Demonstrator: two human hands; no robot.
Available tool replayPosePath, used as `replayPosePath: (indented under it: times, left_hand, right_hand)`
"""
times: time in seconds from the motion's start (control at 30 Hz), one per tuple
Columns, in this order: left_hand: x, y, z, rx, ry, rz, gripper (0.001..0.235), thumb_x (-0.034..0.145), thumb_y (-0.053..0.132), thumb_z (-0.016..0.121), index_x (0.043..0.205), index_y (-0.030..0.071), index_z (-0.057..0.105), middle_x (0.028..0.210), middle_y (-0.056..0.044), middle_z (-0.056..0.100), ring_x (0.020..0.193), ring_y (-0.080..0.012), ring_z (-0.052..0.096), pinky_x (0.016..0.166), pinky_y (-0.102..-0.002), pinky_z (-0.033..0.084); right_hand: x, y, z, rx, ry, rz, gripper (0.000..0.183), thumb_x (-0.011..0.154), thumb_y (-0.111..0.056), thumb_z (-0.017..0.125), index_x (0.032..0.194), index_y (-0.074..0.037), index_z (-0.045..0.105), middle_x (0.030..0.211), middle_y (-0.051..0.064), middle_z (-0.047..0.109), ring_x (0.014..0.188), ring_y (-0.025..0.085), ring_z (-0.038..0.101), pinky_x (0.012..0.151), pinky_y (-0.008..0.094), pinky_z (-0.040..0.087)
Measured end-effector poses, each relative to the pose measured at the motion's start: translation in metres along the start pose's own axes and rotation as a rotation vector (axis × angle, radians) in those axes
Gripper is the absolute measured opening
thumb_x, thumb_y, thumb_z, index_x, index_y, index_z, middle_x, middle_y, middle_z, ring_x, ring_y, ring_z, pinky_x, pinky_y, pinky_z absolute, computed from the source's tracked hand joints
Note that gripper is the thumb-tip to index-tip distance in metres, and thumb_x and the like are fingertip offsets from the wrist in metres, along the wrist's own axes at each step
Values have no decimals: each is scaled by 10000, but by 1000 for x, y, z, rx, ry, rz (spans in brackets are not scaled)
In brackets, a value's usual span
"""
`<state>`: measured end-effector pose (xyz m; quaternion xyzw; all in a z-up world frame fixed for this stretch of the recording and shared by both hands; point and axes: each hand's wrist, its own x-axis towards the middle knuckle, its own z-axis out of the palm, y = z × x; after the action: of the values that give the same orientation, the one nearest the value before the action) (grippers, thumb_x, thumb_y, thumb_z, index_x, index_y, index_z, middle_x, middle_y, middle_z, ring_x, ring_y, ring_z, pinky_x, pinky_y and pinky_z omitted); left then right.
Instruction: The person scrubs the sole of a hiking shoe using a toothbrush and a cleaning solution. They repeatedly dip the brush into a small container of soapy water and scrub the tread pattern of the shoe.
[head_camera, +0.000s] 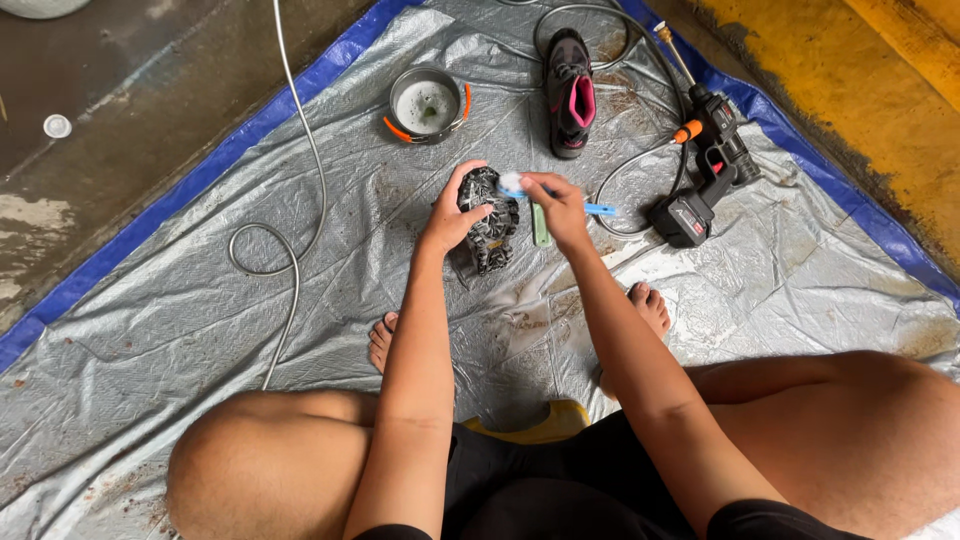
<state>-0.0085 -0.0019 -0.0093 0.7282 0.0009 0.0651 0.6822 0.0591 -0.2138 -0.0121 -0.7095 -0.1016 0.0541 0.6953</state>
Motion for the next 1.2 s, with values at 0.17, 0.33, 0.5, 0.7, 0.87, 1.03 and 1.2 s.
replayPosePath:
  times: [0.17,0.33,0.5,0.7,0.87,1.03,1.2]
  left_hand:
    - [-4,-1,-5,-12,9,-3,773,846,20,851,1550,194,586,1541,-141,615,1485,-302,536,1276,-495,392]
    - [0,-6,-3,-19,7,3,773,842,29,853,1547,205,591,1549,-130,613,1492,-315,537,1266,-495,411]
    - [-2,-15,-13,-71,70,-5,798,798,30,875,1534,180,604,1490,-131,627,1416,-261,567,1241,-469,437]
    - [-8,-16,-21,-140,117,-17,806,768,-27,876,1507,180,631,1476,-101,641,1385,-218,570,1216,-429,463]
    - [-8,-15,-23,-126,137,-10,802,755,-46,882,1491,163,642,1477,-118,649,1389,-235,589,1203,-435,482]
    - [-12,-10,-18,-127,136,-15,776,770,-50,853,1488,150,640,1536,-166,598,1466,-290,537,1260,-466,419]
    - [-12,4,-16,-132,111,-25,779,760,-72,810,1485,156,642,1525,-145,604,1469,-256,523,1275,-447,394]
  right_hand:
    - [1,-8,0,-54,-23,-35,81,1001,-183,868,1075,-156,886,912,59,785,955,171,661,1012,375,529]
    - [-7,-16,-3,3,30,40,89,1025,-187,835,1090,-151,883,906,3,766,938,93,595,980,325,528]
    - [-3,-4,-4,-85,-104,-148,166,977,-106,882,1139,-140,883,889,119,759,925,203,690,934,392,548]
    - [-4,-23,-20,-553,-292,-583,268,965,-306,886,1211,-224,818,996,-7,788,946,220,692,1125,468,332]
    - [-7,-43,-7,-673,-317,-752,166,1014,-264,833,1162,-192,807,1048,-15,786,952,203,661,1136,520,297]
    - [-10,-50,-4,-705,-309,-832,137,1031,-249,813,1141,-170,796,1040,-2,768,923,219,638,1095,530,307]
    - [-12,-54,0,-667,-329,-800,146,1049,-254,789,1164,-165,791,1063,-7,769,938,224,633,1084,524,297]
